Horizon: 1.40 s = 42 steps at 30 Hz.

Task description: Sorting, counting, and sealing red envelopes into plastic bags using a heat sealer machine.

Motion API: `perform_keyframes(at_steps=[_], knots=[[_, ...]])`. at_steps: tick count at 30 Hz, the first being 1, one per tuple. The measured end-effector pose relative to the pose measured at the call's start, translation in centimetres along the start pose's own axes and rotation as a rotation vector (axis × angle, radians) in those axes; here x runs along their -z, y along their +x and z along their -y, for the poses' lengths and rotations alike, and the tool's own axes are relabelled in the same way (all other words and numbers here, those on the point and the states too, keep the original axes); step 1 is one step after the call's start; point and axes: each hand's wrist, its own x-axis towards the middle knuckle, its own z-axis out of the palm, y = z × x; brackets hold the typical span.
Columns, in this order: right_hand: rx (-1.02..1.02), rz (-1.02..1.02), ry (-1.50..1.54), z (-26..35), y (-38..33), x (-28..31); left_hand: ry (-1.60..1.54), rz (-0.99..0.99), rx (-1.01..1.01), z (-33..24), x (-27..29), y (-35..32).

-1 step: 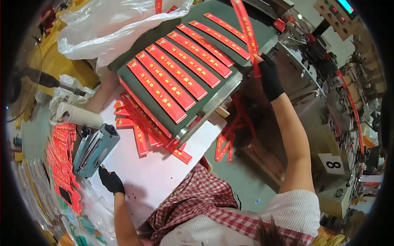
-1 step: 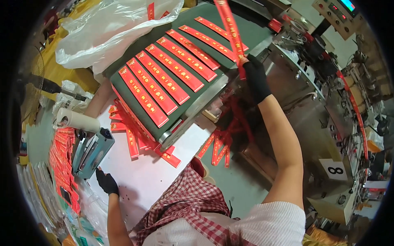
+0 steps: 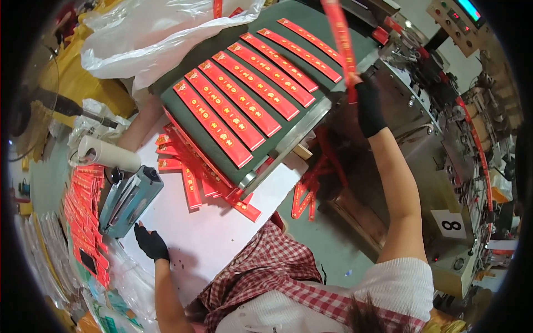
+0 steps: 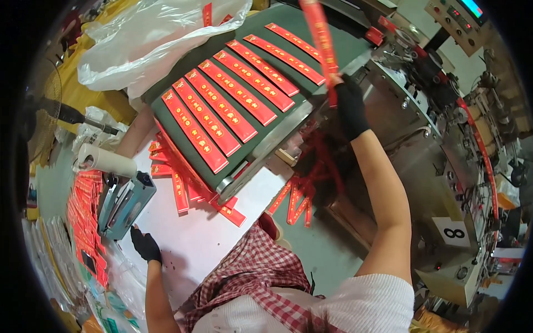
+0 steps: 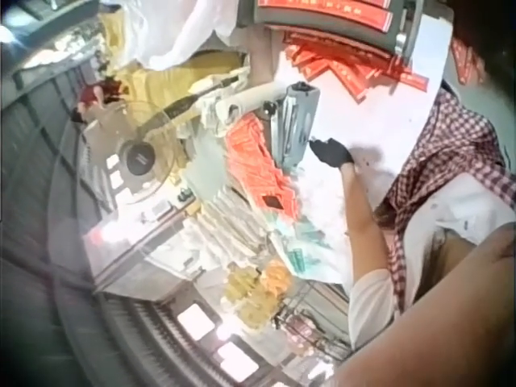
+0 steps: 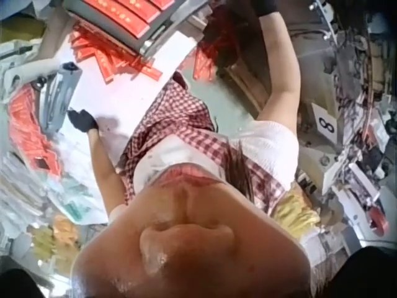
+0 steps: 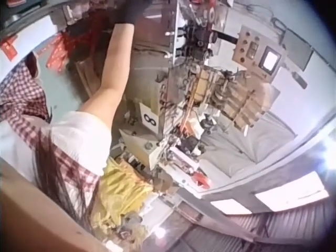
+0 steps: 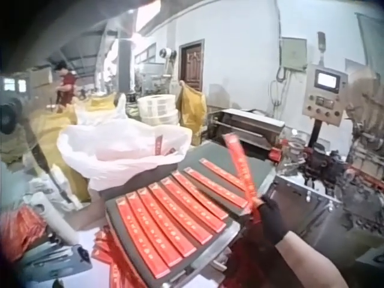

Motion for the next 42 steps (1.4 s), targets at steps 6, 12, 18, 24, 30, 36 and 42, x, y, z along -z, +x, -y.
perform_keyframes(at_steps=[6,12,18,24,30,36,42], knots=[[0.074,-0.338,-0.02,-7.5,-7.1,3.4,0.06,-0.042,-0.029,-2.2,3.3,-1.4],[0.239,-0.435,-0.823,-18.8,-8.1,12.4,0.095,0.018,-0.005,-6.1,2.6,-0.7],[0.68,0.118,-1.125,-0.6,8.9,-2.8,0.217,0.124,-0.068,-12.1,0.8,-0.2],[0.743,0.62,-1.202,-2.9,0.6,-15.7,-0.682,0.596,0.327,-19.2,2.2,4.3],[0.638,0.708,-0.91,0.9,-18.2,-26.1,-1.667,0.474,0.393,-22.2,3.4,6.6],[0.059,0.398,-0.544,-9.4,-17.0,-27.7,-0.428,0.28,0.463,-26.6,3.6,6.0],[-0.061,0.68,-0.191,-16.0,-13.0,-23.0,-0.892,0.18,0.413,-25.8,-1.4,8.0]])
